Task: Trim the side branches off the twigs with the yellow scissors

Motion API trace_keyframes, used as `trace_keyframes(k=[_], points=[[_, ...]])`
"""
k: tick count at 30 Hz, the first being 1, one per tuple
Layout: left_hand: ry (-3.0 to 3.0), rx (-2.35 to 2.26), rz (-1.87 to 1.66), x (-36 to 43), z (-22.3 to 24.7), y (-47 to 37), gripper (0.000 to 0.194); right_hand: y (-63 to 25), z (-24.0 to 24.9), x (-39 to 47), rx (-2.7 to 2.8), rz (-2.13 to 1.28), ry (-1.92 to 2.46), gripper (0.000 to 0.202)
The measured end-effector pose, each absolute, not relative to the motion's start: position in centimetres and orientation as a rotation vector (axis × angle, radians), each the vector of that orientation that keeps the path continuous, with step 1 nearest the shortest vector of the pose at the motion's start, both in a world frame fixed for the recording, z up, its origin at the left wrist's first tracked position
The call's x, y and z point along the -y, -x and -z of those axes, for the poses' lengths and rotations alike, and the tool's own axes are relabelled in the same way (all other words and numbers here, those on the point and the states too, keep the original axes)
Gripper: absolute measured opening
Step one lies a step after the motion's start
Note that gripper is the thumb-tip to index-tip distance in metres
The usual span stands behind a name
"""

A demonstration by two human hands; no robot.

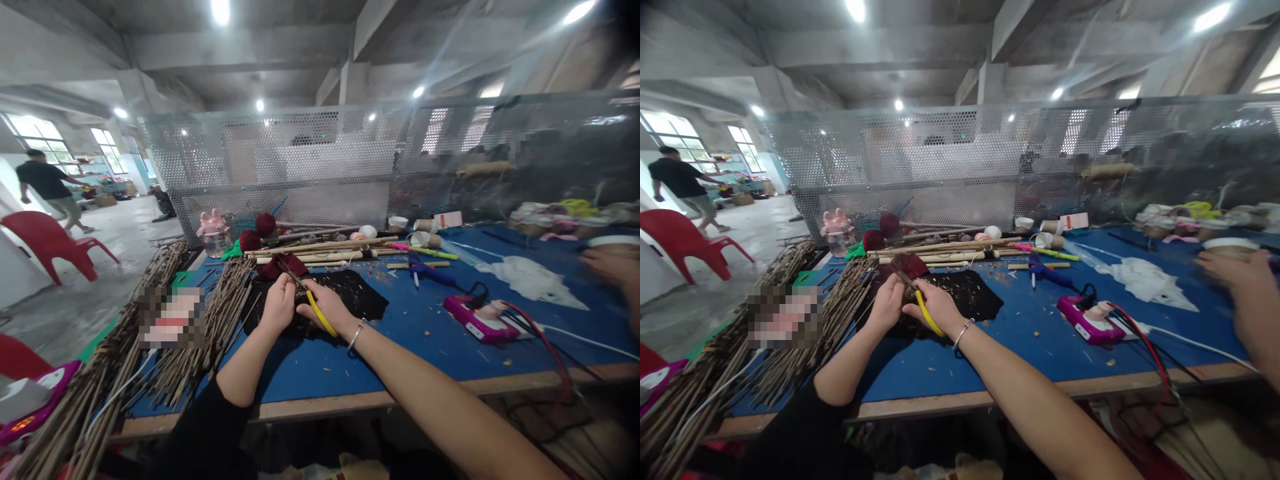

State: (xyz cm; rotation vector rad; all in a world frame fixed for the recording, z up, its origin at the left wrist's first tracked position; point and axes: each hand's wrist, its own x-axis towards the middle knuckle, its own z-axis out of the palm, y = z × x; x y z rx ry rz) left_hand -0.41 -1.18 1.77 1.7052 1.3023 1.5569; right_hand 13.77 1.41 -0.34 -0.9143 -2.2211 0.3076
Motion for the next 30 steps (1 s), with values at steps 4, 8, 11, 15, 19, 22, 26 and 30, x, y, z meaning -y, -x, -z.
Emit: trace_keyframes(k=[4, 8, 11, 15, 19, 22, 26, 30], points=[[-1.803, -1.264, -1.529, 1.1, -1.9, 0.5, 0.024, -13.8, 0.3, -1.4, 2.238, -0.27, 0.909, 0.046], [-1.804, -1.246, -1.518, 1.5, -2.0, 0.2, 0.025, -13.7, 0.3, -1.4, 2.196, -0.245, 0.935, 0.05], [-1.782, -1.314, -1.545, 1.7, -2.1, 0.0, 0.021, -13.7, 0.3, -1.4, 2.186, -0.225, 0.917, 0.053], [-1.78, -1.397, -1.606, 1.7, -1.8, 0.2, 0.02, -13.7, 0.4, -1.6, 2.179, -0.255, 0.874, 0.055], [-1.788, -1.401, -1.611, 1.4, -1.7, 0.5, 0.019, -13.9, 0.4, -1.9, 2.193, -0.279, 0.85, 0.057], [-1.83, -1.376, -1.586, 1.4, -1.9, 0.6, 0.017, -14.1, 0.3, -1.9, 2.218, -0.28, 0.846, 0.057], [-1.965, -1.358, -1.533, 1.3, -2.1, 1.0, 0.02, -14.2, 0.0, -1.7, 2.231, -0.294, 0.857, 0.055], [-2.032, -1.317, -1.523, 1.1, -2.1, 1.3, 0.025, -14.3, -0.3, -1.6, 2.21, -0.344, 0.863, 0.048]])
